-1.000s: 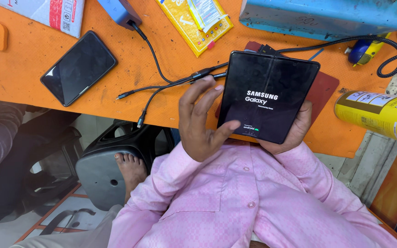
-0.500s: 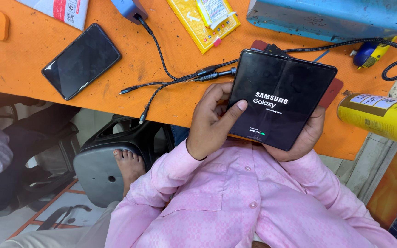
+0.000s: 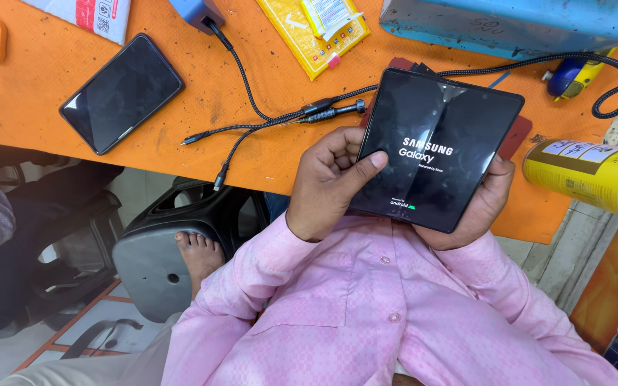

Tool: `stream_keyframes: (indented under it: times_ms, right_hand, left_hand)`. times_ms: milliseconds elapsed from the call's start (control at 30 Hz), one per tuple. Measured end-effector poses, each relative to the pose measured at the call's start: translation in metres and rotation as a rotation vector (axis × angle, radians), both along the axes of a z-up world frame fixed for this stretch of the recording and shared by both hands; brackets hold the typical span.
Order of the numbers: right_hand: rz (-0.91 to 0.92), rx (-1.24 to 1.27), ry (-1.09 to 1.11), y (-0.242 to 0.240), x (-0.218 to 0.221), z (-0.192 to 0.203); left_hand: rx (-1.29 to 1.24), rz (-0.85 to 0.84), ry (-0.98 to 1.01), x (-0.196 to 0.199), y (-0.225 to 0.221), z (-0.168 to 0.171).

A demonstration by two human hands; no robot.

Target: The person assembles a foldable mobile phone by connecting internal ribbon cables to the motherboard, aligning internal components, and closing the device to check the screen.

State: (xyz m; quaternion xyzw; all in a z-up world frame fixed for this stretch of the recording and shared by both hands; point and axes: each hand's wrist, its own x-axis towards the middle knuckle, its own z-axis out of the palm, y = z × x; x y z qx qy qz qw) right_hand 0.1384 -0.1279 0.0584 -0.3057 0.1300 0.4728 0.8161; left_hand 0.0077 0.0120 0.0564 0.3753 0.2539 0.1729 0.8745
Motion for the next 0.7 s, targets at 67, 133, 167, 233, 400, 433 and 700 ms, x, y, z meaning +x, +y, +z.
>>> stream_keyframes:
  times_ms: [67, 133, 167, 233, 400, 433, 700]
  right_hand:
    - [0.017, 0.000, -0.026, 0.000, -0.001, 0.000]
    - [0.028, 0.036, -0.015, 0.001, 0.000, -0.004]
    - [0.034, 0.055, -0.009, 0.000, 0.000, -0.006]
    - [-0.008, 0.009, -0.117, 0.001, -0.001, -0.013]
    - [0.142, 0.058, -0.236, -0.005, -0.006, 0.000]
    - [0.182, 0.054, -0.334, -0.004, -0.006, 0.003]
    - [0.274, 0.078, -0.418, -0.026, -0.017, 0.006]
  left_hand:
    - [0.021, -0.010, -0.013, -0.001, 0.002, 0.004]
    - [0.054, -0.016, -0.011, -0.001, 0.005, 0.011]
    - [0.076, -0.017, -0.002, -0.002, 0.006, 0.016]
    - [0.261, -0.009, 0.071, -0.004, 0.008, 0.029]
    - [0.965, 0.106, 0.218, -0.012, 0.013, 0.065]
    - [1.054, 0.126, 0.210, -0.012, 0.013, 0.070]
    - [1.725, 0.125, 0.031, -0.010, 0.018, 0.077]
